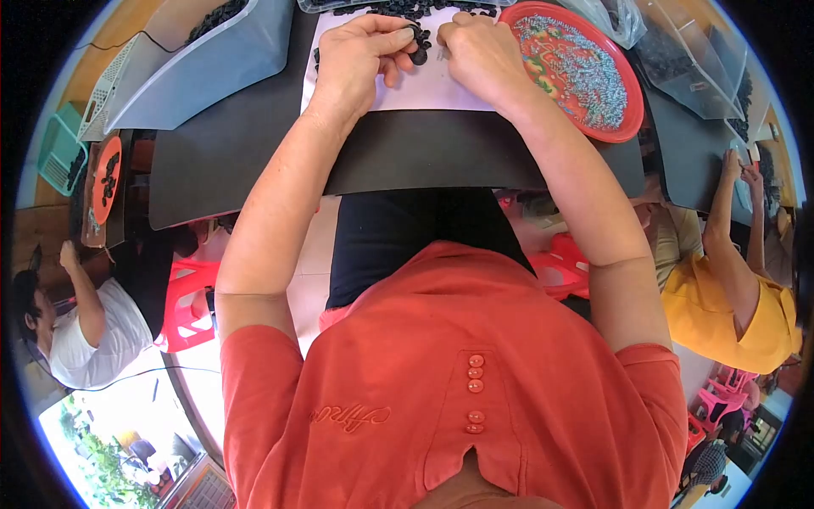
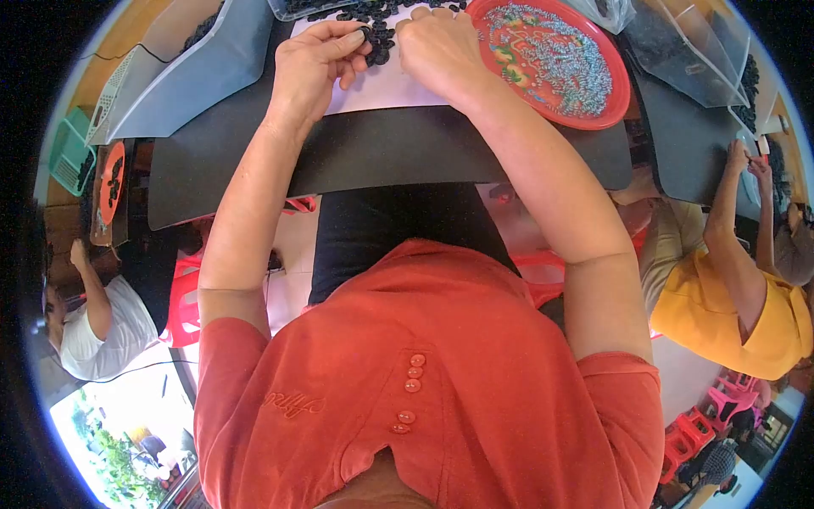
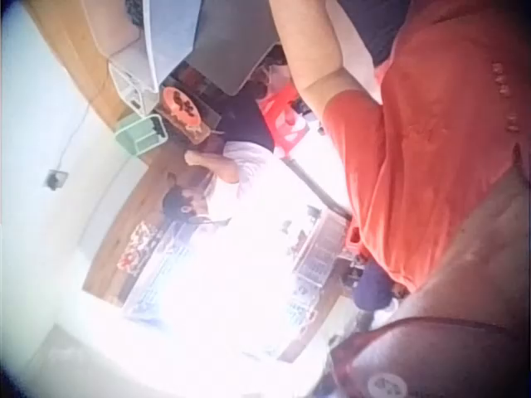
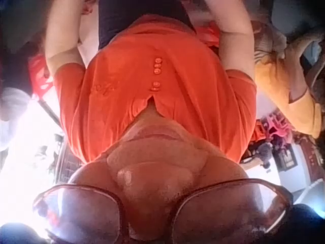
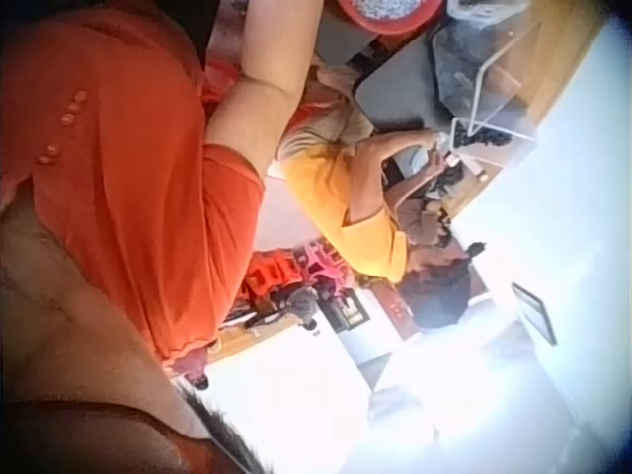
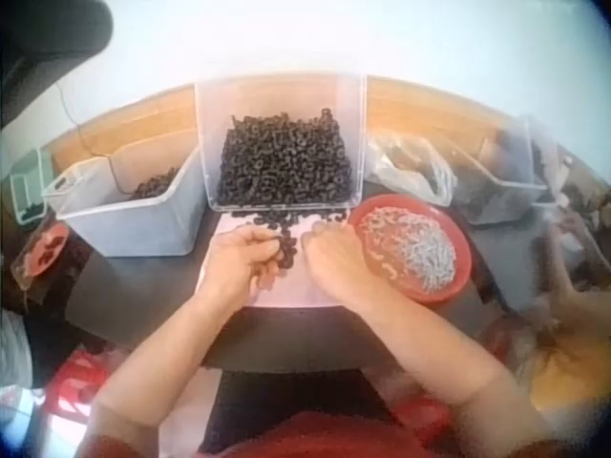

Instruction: Assembling small black plastic components by hand in a workshop setting.

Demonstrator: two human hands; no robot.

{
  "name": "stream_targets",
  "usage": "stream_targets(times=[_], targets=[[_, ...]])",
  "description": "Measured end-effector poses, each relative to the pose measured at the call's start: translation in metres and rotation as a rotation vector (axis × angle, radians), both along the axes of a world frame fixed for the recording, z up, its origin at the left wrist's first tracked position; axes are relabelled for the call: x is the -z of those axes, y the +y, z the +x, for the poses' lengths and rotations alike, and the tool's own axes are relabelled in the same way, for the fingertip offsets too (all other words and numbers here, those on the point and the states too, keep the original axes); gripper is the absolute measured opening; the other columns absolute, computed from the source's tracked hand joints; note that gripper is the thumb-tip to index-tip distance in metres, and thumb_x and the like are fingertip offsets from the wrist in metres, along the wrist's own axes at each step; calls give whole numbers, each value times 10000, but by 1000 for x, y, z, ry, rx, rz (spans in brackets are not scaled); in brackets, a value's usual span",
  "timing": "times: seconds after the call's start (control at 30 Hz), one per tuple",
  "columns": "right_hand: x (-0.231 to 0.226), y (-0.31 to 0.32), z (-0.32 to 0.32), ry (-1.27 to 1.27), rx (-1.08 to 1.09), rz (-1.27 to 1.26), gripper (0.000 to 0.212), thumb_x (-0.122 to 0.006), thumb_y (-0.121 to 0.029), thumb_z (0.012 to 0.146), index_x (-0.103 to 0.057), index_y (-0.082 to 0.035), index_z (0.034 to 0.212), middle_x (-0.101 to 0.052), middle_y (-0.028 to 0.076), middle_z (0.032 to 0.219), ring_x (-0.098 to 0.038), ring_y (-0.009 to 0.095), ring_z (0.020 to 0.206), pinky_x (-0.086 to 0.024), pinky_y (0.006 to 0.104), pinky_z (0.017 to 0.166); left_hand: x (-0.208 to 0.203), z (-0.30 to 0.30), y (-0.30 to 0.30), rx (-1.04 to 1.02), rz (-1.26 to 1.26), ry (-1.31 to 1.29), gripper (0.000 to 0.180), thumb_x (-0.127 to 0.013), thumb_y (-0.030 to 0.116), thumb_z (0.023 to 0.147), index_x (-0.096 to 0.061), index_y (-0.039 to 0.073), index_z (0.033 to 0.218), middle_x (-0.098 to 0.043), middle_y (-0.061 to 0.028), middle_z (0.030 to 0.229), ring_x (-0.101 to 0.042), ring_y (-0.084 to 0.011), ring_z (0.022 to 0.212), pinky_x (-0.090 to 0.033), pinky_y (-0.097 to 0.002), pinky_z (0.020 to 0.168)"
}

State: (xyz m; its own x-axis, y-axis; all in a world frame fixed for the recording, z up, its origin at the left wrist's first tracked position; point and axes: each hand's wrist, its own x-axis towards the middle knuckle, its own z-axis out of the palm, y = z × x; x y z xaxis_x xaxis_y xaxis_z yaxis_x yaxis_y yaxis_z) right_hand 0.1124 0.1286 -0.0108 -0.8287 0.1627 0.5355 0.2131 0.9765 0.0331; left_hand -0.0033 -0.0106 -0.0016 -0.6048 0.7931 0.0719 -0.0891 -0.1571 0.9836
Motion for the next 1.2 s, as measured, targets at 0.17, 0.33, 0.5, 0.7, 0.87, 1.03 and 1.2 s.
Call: stream_targets(times=[0.17,0.33,0.5,0.7,0.87,1.03,1.2], targets=[[-6,-1,-1,-77,58,-97,153,-561,-82,798,-664,-47,907,-656,100,877,-648,287,840,-503,396,706,1,1,0,-11,-12,14,178,-625,34,877,-625,-76,1017,-664,-133,820,-605,-128,606,-432,-219,470],[-15,6,-3,229,-253,-1188,39,-615,-25,832,-645,-2,843,-649,66,770,-596,122,723,-482,276,633,1,1,1,1,-7,6,179,-627,31,872,-622,-75,1017,-665,-129,828,-588,-120,590,-427,-216,466],[-22,-2,2,232,-368,-1332,71,-606,-13,856,-652,6,906,-639,28,793,-587,100,736,-477,240,672,-2,6,-1,-10,-12,-3,181,-629,28,867,-623,-80,1012,-663,-124,821,-576,-114,578,-413,-211,452],[-20,-2,3,247,-477,-1517,107,-585,-32,891,-632,18,973,-637,40,856,-582,99,765,-473,229,702,-6,10,-1,-7,10,-3,166,-628,21,865,-628,-88,991,-658,-122,802,-573,-118,573,-408,-214,448],[-17,-6,2,235,-453,-1510,106,-575,-49,903,-626,10,975,-630,38,849,-578,100,770,-474,237,707,-5,9,-2,-3,56,-24,134,-640,-2,841,-630,-83,947,-654,-130,748,-585,-139,543,-415,-234,424],[-12,-6,2,237,-374,-1320,182,-544,-165,936,-652,-40,1014,-675,46,914,-648,148,839,-506,276,732,-5,10,-2,8,84,-50,140,-647,5,844,-630,-80,954,-648,-121,738,-585,-138,547,-414,-230,423],[-17,-9,3,210,-352,-1371,193,-536,-184,963,-644,-33,1016,-659,20,876,-611,79,787,-492,221,737,-4,12,-2,9,93,-60,143,-651,9,845,-630,-77,958,-644,-115,730,-585,-135,551,-412,-225,423]])
